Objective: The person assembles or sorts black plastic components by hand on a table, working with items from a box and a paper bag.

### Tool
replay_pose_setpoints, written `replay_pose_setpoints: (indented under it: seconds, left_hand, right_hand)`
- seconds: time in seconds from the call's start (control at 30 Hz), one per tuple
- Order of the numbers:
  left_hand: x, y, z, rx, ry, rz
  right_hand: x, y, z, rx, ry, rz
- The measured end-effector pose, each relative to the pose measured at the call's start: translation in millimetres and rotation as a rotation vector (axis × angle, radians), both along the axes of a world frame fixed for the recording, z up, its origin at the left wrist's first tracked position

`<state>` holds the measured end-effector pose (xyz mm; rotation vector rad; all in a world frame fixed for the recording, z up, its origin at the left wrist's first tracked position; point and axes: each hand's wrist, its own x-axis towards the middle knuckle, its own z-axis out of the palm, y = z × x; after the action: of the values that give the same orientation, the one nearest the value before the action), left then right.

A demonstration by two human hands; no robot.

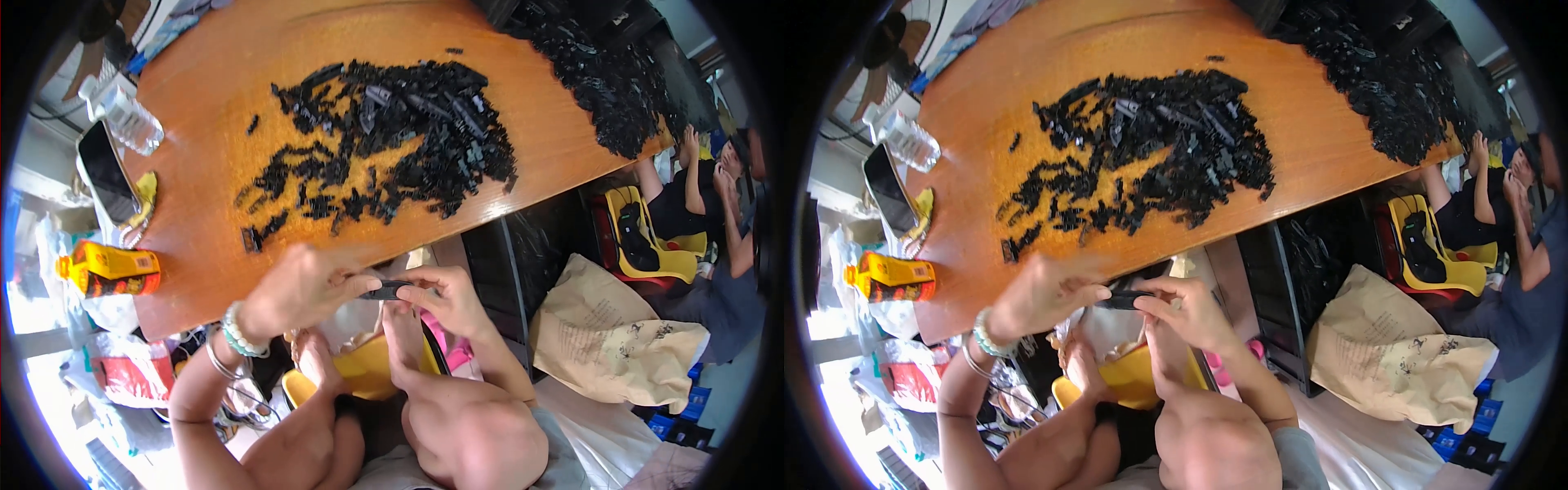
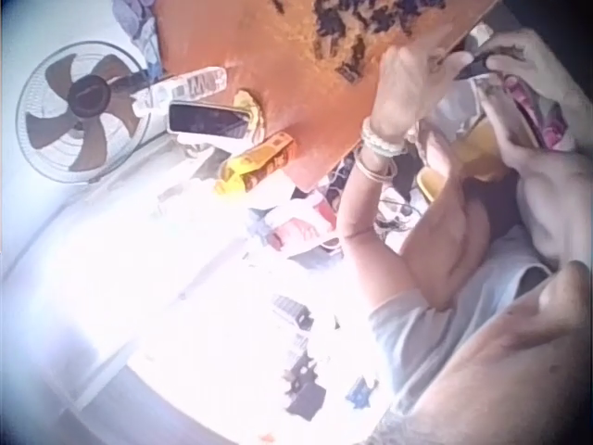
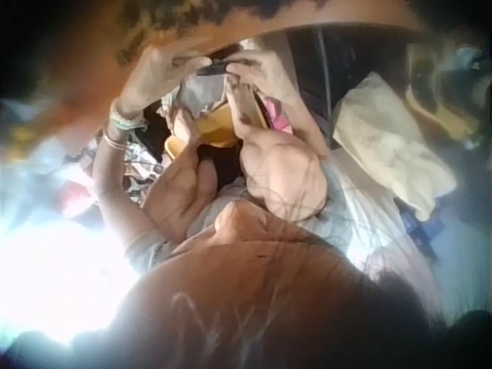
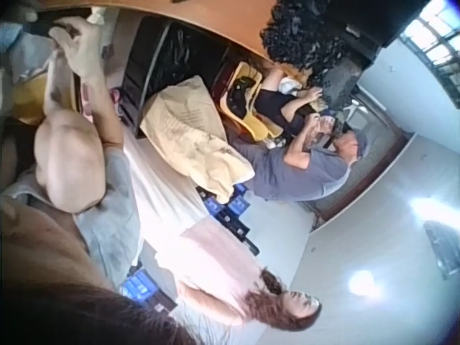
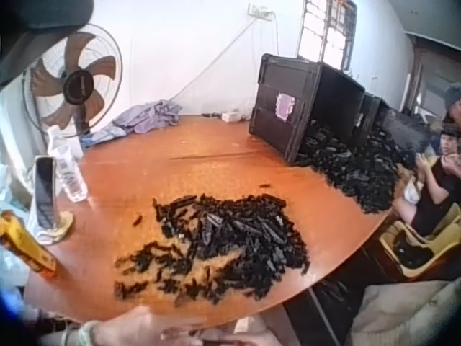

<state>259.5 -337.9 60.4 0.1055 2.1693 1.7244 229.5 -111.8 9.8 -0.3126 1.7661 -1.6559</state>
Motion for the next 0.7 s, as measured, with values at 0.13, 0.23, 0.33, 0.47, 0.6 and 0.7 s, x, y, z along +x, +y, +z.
replay_pose_setpoints:
  seconds: [0.13,0.23,0.33,0.47,0.6,0.7]
  left_hand:
    - [-7,-22,18,-0.253,0.328,0.274]
    - [-1,-29,8,-0.340,0.438,0.339]
    - [4,-26,1,-0.449,0.512,0.299]
    - [-8,-16,-8,-0.646,0.685,0.087]
    - [-30,7,-26,-0.956,0.907,-0.197]
    - [-37,24,-35,-1.197,0.997,-0.537]
  right_hand:
    - [4,4,-55,0.135,0.218,-0.167]
    - [-11,0,-102,0.063,0.047,-0.360]
    - [-24,8,-145,0.107,0.059,-0.549]
    - [-62,60,-197,-0.012,0.103,-0.962]
    - [-73,133,-278,0.455,-0.092,-0.937]
    - [-46,175,-361,1.021,-0.182,-0.245]
